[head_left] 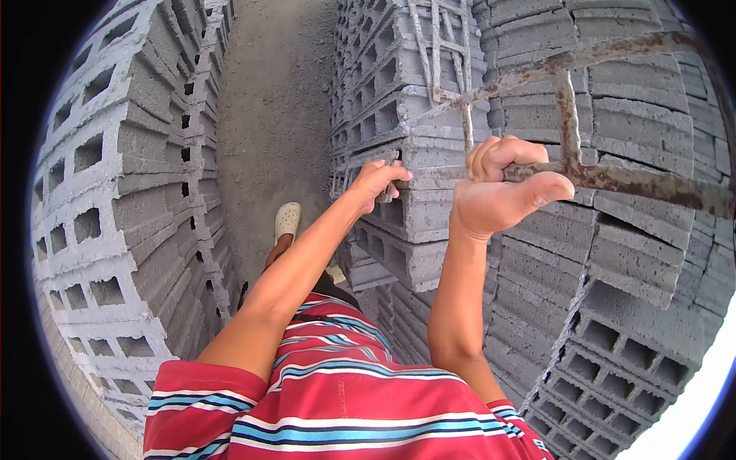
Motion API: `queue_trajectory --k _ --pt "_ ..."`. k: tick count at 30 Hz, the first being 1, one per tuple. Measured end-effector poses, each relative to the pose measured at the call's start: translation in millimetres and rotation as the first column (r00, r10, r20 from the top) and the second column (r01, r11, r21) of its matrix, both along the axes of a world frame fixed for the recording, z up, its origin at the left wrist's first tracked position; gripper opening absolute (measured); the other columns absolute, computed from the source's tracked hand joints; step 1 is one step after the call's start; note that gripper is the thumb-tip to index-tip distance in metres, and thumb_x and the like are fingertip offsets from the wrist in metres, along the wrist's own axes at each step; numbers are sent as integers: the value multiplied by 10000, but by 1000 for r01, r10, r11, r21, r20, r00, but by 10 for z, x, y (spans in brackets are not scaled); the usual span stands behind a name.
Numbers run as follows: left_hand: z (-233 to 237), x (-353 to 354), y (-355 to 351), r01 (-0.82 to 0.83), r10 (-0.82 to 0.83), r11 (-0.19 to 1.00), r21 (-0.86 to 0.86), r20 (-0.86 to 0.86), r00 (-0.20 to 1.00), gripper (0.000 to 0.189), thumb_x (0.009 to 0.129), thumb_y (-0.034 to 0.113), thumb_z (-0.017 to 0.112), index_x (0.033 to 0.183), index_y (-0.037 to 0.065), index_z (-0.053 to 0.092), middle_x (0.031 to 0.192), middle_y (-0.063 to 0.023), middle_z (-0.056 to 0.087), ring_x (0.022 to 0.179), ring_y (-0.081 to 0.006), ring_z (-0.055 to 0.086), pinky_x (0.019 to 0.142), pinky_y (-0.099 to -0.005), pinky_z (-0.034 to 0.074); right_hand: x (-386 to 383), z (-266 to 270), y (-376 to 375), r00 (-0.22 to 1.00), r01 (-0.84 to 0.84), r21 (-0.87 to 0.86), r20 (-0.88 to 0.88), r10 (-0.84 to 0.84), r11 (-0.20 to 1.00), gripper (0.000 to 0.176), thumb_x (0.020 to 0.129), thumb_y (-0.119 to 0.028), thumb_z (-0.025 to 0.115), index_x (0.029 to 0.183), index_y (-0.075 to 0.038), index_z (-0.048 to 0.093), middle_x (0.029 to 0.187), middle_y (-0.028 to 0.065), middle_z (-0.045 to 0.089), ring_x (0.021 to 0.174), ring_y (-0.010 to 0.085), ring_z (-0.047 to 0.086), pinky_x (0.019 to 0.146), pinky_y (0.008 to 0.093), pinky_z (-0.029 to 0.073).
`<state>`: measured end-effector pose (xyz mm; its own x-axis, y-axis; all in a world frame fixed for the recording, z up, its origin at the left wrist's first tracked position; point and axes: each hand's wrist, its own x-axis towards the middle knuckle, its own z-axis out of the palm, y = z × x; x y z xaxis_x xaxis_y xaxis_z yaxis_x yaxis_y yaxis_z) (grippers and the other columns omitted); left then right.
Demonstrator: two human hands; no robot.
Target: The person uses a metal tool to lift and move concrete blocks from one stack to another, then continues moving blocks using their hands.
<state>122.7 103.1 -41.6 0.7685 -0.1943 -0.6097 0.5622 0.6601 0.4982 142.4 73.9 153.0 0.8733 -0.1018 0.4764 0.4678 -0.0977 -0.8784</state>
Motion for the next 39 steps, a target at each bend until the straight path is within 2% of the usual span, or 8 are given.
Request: queue_trajectory --k 4,8,12,18,22,27,32,39 --pt "7 24 54 71 -71 997 -10 16 997 283 623 176 713 827 69 549 764 -27 566 496 -112 483 455 -243 372 11 -311 -122 1000 7 -181 30 -2 984 687 834 -688 232 621 -49 364 466 -11 267 397 78 230 399 212 189" --pt "34 -4 71 41 -41 999 -7 19 999 322 621 186 713 875 53 566 787 -32 566 498 -116 486 461 -237 370 -11 -395 -44 994 79 -55 -66 -83 995 678 841 -678 237 623 -50 372 462 -7 273 393 83 241 389 225 195" --pt "-36 67 117 55 -55 998 -10 20 998 410 627 178 709 949 2 525 822 -49 546 499 -113 490 471 -240 388 65 93 -5 979 -72 -38 186 78 997 651 862 -650 219 642 -56 373 470 0 284 391 81 243 389 220 195" --pt "-44 55 57 91 -91 996 5 20 996 465 611 173 717 983 -23 519 889 -57 550 498 -104 485 467 -239 382 -9 -323 37 976 162 -41 -140 -167 986 665 842 -680 217 637 -64 357 479 -12 263 392 77 227 391 213 184" --pt "-154 53 95 87 -86 996 -21 41 995 524 609 195 718 1025 -46 509 929 -70 553 507 -107 486 500 -239 389 -23 -9 106 999 48 27 -3 -48 998 679 835 -690 210 628 -62 366 473 -19 258 392 77 211 390 199 182" --pt "-72 0 73 58 -58 998 1 10 998 525 616 193 714 1040 -41 512 899 -66 553 510 -105 486 493 -233 380 -1 -262 58 993 119 -285 53 -109 951 683 833 -694 212 632 -58 360 467 -29 246 408 70 219 402 201 171" --pt "-125 21 99 94 -94 995 -20 21 995 462 623 187 710 995 -18 526 855 -59 554 512 -106 490 480 -229 381 -33 -104 57 999 42 -86 3 -42 995 669 840 -685 212 642 -61 346 483 -26 251 417 70 208 406 216 143" --pt "-29 19 82 44 -44 999 -1 23 999 428 627 179 712 968 1 525 849 -58 553 490 -102 481 460 -239 376 -70 -213 75 992 122 -129 36 -119 984 644 848 -672 196 651 -72 322 489 -18 259 422 70 206 397 212 168"
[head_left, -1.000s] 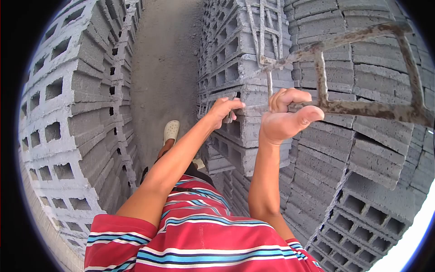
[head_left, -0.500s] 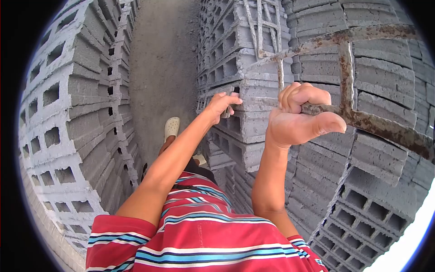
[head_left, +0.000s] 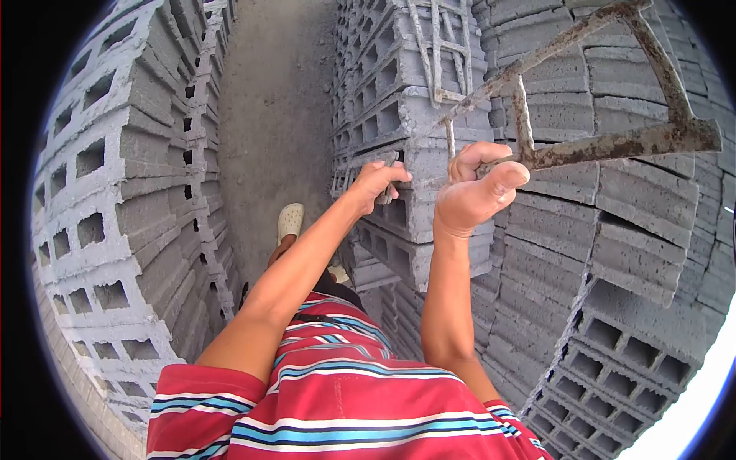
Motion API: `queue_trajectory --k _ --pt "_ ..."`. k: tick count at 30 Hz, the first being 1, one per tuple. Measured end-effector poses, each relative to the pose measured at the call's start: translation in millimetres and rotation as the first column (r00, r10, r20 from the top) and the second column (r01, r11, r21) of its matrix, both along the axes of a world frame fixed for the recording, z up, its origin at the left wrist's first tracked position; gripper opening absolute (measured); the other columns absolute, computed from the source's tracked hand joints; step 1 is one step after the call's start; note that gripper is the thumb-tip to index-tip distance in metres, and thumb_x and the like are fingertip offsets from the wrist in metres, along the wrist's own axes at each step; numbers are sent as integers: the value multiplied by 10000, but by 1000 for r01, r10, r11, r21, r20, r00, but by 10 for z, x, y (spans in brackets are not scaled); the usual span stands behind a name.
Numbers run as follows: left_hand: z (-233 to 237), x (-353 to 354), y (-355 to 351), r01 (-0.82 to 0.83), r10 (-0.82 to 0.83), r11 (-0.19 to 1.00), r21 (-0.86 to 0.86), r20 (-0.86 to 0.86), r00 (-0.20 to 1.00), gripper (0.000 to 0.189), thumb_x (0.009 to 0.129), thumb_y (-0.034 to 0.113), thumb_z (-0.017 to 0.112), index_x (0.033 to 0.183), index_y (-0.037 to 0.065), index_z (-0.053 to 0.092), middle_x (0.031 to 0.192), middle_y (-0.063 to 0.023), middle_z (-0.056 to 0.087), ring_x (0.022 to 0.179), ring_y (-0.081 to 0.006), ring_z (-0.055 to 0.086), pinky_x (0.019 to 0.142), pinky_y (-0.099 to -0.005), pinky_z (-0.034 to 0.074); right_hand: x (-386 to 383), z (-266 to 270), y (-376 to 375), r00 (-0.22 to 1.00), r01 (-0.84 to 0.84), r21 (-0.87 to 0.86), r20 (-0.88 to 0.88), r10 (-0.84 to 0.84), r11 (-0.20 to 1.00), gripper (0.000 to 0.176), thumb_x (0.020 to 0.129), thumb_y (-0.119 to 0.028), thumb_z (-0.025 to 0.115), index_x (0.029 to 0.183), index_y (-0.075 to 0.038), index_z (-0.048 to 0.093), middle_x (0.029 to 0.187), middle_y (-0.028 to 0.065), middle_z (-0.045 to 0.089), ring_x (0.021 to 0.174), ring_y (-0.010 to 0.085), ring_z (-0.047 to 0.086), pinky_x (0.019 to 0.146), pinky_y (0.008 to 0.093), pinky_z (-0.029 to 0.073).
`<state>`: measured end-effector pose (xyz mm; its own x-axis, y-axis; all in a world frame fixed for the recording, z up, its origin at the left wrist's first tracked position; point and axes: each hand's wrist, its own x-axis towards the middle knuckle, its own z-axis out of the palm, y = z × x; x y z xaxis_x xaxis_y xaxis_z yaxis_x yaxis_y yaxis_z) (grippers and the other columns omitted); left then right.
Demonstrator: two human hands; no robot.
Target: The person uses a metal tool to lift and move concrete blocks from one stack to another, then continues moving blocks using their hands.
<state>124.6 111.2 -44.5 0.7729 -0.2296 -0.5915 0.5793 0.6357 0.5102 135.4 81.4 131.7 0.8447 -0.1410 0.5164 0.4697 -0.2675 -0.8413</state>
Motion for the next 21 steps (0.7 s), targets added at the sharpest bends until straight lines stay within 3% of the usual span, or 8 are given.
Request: queue_trajectory --k 4,6,9,15,17,21 --pt "20 -15 15 39 -39 999 -7 -20 999 389 630 185 713 927 23 522 846 -47 553 484 -101 478 459 -239 382 13 151 -117 979 -160 -17 129 161 987 601 867 -641 232 654 -83 293 525 8 351 422 75 263 391 216 220" --pt "10 -10 12 49 -49 999 -11 -18 999 366 630 185 713 904 41 519 834 -39 549 485 -99 478 452 -237 377 37 -52 -96 997 -23 -58 73 27 998 613 860 -653 221 652 -82 307 508 -7 307 418 74 245 390 219 192" --pt "-23 5 -39 28 -28 1000 0 -11 1000 347 628 183 714 881 60 512 812 -29 539 487 -98 478 441 -235 367 51 -68 -78 1000 15 33 16 -15 999 634 849 -670 209 648 -80 325 490 -24 233 410 74 216 394 221 154" --pt "-21 5 -48 12 -12 1000 -12 -10 1000 337 616 184 720 851 63 510 782 -23 540 495 -104 477 453 -228 360 51 170 -140 987 -99 10 126 97 995 655 845 -674 212 630 -70 345 459 -26 215 397 75 215 392 218 160" --pt "-10 -3 -73 -8 8 1000 -11 -18 1000 316 615 186 719 825 72 513 766 -22 542 497 -106 477 458 -224 355 12 1 -151 1000 -23 10 4 22 1000 663 844 -677 207 633 -66 356 465 -21 243 394 76 218 392 216 168" --pt "-35 -16 -107 -21 22 999 24 -26 999 299 617 180 715 809 84 507 740 -13 530 485 -103 469 461 -226 354 15 149 -119 997 -62 141 -33 67 988 658 840 -681 213 642 -68 347 474 -13 263 396 74 221 393 215 169"
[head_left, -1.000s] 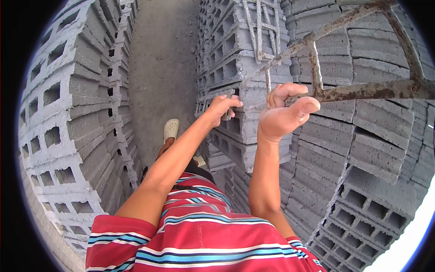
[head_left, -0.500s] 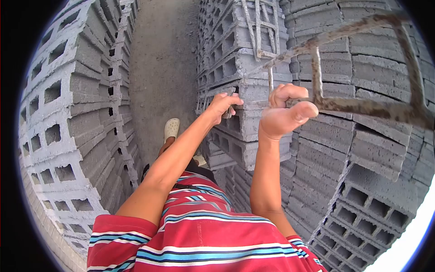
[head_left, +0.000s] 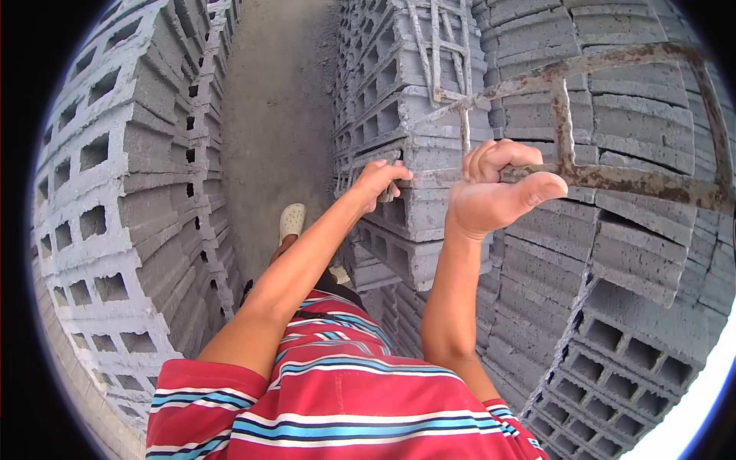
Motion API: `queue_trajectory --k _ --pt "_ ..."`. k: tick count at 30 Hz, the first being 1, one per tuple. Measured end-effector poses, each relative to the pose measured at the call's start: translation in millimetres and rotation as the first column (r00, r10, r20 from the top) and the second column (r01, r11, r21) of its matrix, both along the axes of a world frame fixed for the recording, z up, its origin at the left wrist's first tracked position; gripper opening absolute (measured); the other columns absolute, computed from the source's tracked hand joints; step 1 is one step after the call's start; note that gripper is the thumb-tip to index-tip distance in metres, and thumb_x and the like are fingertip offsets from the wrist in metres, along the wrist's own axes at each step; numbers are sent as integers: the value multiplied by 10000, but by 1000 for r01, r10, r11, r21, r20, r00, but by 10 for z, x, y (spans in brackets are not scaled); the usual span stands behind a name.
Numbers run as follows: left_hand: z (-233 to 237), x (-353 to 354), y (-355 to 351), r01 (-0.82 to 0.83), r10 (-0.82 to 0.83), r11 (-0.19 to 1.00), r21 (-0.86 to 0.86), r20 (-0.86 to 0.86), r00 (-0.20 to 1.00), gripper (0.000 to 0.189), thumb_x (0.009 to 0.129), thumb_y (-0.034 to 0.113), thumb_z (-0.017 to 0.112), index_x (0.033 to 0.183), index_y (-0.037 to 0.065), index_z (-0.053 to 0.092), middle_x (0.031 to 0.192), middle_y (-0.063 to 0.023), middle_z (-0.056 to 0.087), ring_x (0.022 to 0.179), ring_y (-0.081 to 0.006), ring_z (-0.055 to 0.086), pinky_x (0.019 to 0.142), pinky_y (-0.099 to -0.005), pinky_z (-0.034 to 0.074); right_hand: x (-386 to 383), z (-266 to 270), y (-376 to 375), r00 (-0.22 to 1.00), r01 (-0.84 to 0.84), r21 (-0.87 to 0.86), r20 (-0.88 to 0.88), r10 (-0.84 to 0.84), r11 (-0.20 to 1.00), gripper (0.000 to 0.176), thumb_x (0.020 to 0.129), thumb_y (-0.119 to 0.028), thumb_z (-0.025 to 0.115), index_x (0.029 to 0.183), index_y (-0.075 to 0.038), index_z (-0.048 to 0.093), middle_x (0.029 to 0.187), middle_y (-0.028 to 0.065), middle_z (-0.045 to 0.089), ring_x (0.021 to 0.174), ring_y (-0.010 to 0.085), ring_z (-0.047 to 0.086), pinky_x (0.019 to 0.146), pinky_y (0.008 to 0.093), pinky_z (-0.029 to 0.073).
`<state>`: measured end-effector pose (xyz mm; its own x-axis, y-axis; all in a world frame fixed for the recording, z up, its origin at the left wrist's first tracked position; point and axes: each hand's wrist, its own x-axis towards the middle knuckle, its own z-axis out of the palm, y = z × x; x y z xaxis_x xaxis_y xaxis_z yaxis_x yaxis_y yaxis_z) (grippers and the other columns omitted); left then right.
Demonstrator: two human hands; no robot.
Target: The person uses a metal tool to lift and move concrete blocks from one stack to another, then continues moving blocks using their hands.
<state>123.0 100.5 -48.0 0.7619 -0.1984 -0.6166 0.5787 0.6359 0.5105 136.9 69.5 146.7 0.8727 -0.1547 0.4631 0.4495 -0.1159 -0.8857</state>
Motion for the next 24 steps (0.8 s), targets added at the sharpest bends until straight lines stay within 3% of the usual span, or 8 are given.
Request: queue_trajectory --k 2,3,6,11,14,19,22,24 --pt "80 33 72 65 -65 998 -2 17 998 306 618 176 713 820 80 504 743 -10 527 477 -103 464 463 -225 355 28 89 -26 993 -80 20 94 78 997 654 839 -683 216 647 -70 339 475 -9 264 398 72 223 394 214 168" --pt "89 41 68 47 -46 999 -4 15 999 299 621 169 708 823 80 506 739 -10 527 467 -100 460 462 -231 364 53 -31 -73 988 -31 -83 146 43 996 645 845 -675 215 652 -71 328 490 -7 259 405 72 229 395 216 172" --pt "78 45 55 36 -35 999 -7 29 999 280 625 161 702 811 84 507 734 -12 525 467 -95 466 447 -229 364 18 -238 -51 998 65 -123 22 -63 990 645 850 -666 222 651 -65 340 503 -7 257 412 70 229 395 219 174" --pt "105 21 75 55 -55 998 -3 27 998 294 627 151 698 832 80 499 739 -16 526 472 -92 475 425 -214 355 39 11 -27 986 -61 -114 146 77 992 624 871 -627 270 633 -55 341 510 8 325 408 75 246 390 216 197" --pt "116 18 83 53 -52 998 -21 17 998 293 628 151 697 834 81 500 744 -16 529 478 -94 478 428 -219 355 49 -346 -76 992 79 -195 114 -57 978 618 877 -621 256 629 -59 325 494 -2 300 401 72 231 389 219 189" --pt "24 41 56 28 -28 999 -19 22 999 291 628 155 697 834 80 507 754 -19 536 493 -96 482 446 -233 360 16 57 -15 998 -7 -63 56 11 998 649 848 -670 233 624 -66 316 461 -10 254 398 76 218 402 213 184" --pt "4 31 52 42 -41 999 -21 29 999 317 627 160 698 871 66 517 769 -26 542 499 -97 479 453 -234 360 -4 -1 -70 993 -31 -120 109 44 992 674 825 -699 243 621 -62 326 468 -15 243 401 79 218 406 210 181" --pt "18 28 48 27 -26 999 -24 38 999 337 628 163 697 896 59 522 778 -31 545 499 -97 475 451 -231 355 14 -220 -103 1000 24 -108 19 -22 994 683 814 -712 250 620 -63 332 479 -19 231 402 77 223 405 208 186"
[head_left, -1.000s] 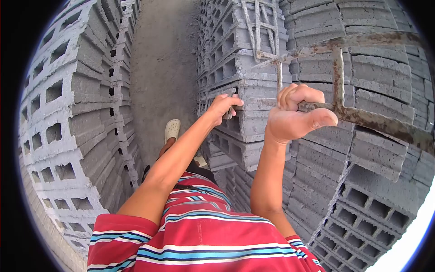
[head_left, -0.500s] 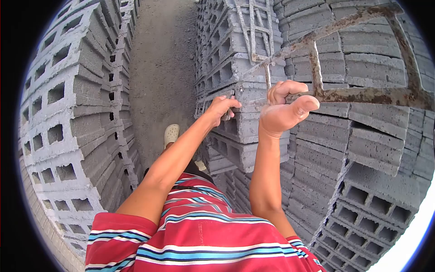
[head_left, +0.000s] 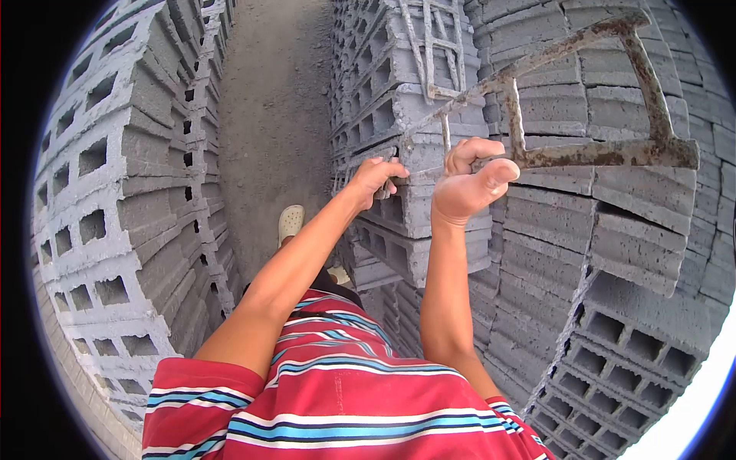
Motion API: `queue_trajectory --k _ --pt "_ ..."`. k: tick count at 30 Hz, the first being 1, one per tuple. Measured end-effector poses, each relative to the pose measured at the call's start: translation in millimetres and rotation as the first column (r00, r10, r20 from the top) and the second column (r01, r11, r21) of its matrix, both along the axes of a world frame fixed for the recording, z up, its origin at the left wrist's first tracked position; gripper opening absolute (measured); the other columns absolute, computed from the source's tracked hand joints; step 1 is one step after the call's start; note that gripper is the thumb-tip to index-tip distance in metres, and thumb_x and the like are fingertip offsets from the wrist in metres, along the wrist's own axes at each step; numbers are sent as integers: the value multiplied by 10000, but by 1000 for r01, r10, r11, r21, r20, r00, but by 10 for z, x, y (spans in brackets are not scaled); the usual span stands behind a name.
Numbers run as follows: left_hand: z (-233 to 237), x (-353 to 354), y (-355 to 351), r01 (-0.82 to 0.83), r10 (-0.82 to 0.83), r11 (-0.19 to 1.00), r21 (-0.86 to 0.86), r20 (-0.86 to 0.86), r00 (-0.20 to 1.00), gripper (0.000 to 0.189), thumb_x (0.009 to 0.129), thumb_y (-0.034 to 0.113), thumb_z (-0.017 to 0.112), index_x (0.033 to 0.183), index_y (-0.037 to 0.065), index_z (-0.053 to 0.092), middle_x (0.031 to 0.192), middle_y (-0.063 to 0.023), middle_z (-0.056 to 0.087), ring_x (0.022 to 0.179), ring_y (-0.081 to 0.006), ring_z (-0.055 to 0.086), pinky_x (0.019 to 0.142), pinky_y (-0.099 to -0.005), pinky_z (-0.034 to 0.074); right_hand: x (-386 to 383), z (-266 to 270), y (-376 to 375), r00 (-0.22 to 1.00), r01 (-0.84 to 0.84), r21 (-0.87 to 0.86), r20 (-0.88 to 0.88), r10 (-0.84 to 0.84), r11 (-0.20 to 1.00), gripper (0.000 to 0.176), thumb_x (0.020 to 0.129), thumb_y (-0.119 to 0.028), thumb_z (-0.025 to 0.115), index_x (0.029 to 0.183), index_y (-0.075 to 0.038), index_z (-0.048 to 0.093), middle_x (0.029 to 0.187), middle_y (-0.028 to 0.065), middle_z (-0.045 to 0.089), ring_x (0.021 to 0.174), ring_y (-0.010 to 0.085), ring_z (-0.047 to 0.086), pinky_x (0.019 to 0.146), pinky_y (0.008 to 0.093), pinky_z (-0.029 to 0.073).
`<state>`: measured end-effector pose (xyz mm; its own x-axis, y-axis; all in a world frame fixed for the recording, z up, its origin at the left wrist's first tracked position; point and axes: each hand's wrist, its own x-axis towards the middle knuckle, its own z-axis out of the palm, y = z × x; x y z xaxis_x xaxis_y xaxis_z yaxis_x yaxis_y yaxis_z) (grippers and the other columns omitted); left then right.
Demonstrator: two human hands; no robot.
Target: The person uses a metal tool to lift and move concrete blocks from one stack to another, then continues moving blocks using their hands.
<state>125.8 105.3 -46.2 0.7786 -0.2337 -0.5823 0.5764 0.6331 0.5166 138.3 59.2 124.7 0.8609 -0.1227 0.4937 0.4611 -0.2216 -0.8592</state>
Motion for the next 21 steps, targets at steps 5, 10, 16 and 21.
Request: queue_trajectory --k 5,10,16,21 --pt "60 15 43 24 -23 999 44 -23 999 339 629 167 697 896 50 525 806 -40 546 493 -104 468 462 -233 361 7 281 40 997 -72 172 21 70 982 651 848 -668 243 633 -62 341 488 -10 246 407 77 253 400 210 191" --pt "22 39 41 30 -29 998 49 -17 999 365 647 144 704 935 -1 534 831 -43 545 500 -102 461 491 -229 386 18 -11 -10 1000 16 39 11 -17 999 639 858 -653 235 642 -61 342 496 2 251 401 84 232 396 216 170" --pt "34 109 21 11 -6 990 141 -35 999 398 670 222 729 963 -2 580 861 -44 576 495 -92 447 491 -219 371 68 385 -25 992 -49 43 120 44 998 650 850 -669 196 635 -75 348 477 -18 221 395 73 185 395 224 142" --pt "27 120 36 -42 33 982 183 50 998 285 685 227 732 843 30 601 799 -31 582 483 -88 432 476 -221 361 -33 373 -93 997 -39 68 76 33 997 654 855 -663 162 660 -74 366 472 -25 216 391 78 171 399 224 136"
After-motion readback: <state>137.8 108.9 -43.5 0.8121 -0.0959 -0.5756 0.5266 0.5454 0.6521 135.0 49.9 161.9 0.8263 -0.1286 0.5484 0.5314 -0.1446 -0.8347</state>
